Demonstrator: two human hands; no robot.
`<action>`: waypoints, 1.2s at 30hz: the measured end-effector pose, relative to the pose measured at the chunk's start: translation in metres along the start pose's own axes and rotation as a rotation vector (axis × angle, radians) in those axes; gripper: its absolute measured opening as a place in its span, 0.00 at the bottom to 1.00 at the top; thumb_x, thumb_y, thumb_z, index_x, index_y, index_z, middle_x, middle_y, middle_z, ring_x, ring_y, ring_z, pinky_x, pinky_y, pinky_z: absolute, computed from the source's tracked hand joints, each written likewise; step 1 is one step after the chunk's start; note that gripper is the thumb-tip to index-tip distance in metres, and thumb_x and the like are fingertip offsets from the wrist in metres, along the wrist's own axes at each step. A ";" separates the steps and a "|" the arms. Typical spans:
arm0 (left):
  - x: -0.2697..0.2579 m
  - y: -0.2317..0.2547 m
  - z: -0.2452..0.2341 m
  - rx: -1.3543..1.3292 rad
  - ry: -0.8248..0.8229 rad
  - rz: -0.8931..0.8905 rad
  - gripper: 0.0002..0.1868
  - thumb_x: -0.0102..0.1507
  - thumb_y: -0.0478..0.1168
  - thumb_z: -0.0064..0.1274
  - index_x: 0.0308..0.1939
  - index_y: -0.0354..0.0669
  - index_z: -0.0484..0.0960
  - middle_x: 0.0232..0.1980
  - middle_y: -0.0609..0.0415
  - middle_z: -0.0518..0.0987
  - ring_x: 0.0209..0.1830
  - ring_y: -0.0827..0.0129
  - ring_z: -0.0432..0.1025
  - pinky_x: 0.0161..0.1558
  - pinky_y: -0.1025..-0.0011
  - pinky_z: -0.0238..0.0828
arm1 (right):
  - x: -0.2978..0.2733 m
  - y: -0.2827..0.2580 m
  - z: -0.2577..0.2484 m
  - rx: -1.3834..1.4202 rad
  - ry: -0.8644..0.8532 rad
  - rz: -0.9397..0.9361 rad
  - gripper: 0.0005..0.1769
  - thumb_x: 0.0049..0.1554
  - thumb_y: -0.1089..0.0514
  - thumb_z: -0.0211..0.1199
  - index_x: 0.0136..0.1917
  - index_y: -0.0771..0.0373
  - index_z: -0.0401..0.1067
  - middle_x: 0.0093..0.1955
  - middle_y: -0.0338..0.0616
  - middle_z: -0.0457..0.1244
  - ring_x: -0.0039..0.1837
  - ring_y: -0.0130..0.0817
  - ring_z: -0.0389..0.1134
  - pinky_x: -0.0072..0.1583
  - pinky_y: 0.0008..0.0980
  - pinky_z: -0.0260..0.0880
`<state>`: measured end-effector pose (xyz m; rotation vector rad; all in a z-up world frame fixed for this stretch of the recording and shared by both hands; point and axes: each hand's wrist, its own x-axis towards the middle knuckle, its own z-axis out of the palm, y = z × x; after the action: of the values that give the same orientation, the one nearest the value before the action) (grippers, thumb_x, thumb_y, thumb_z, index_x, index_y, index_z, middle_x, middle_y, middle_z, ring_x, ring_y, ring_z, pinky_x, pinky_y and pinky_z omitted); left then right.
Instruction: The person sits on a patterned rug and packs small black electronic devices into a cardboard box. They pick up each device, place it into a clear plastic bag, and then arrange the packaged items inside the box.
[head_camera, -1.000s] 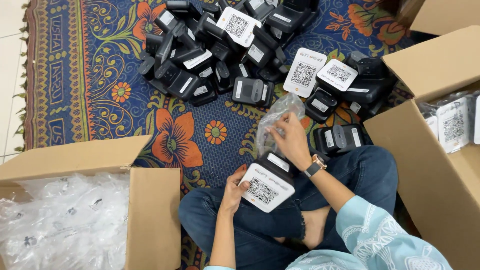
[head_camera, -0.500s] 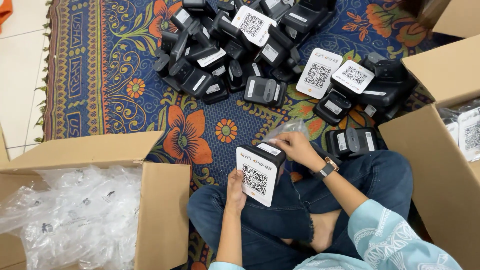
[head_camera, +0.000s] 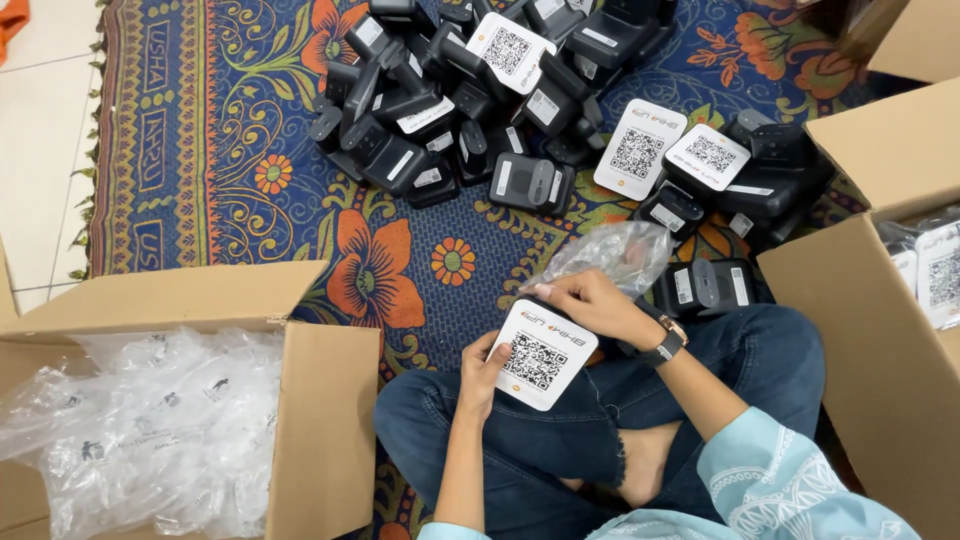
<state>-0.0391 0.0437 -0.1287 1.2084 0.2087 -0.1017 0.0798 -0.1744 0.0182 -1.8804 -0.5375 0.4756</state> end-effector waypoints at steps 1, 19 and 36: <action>-0.001 0.002 0.002 0.000 0.002 0.000 0.24 0.64 0.49 0.62 0.54 0.30 0.83 0.45 0.53 0.84 0.43 0.75 0.76 0.47 0.76 0.72 | -0.002 -0.005 -0.002 0.000 -0.002 0.000 0.17 0.63 0.48 0.58 0.57 0.57 0.81 0.28 0.39 0.68 0.31 0.23 0.61 0.33 0.31 0.62; 0.003 0.016 0.019 0.010 0.246 0.042 0.22 0.66 0.43 0.58 0.58 0.31 0.83 0.48 0.51 0.85 0.44 0.75 0.77 0.47 0.77 0.74 | -0.050 -0.001 0.007 -0.684 0.145 -0.253 0.32 0.51 0.67 0.61 0.70 0.57 0.68 0.47 0.47 0.59 0.46 0.45 0.68 0.47 0.42 0.69; 0.010 -0.018 -0.003 -0.118 0.460 0.196 0.12 0.70 0.40 0.56 0.50 0.34 0.77 0.37 0.55 0.80 0.34 0.80 0.70 0.36 0.78 0.67 | -0.081 -0.004 0.067 -0.133 0.255 -0.052 0.27 0.52 0.61 0.67 0.66 0.63 0.68 0.51 0.43 0.63 0.49 0.35 0.68 0.52 0.31 0.71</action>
<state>-0.0334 0.0399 -0.1485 1.1148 0.4887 0.3591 -0.0241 -0.1684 0.0046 -2.0121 -0.4540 0.1647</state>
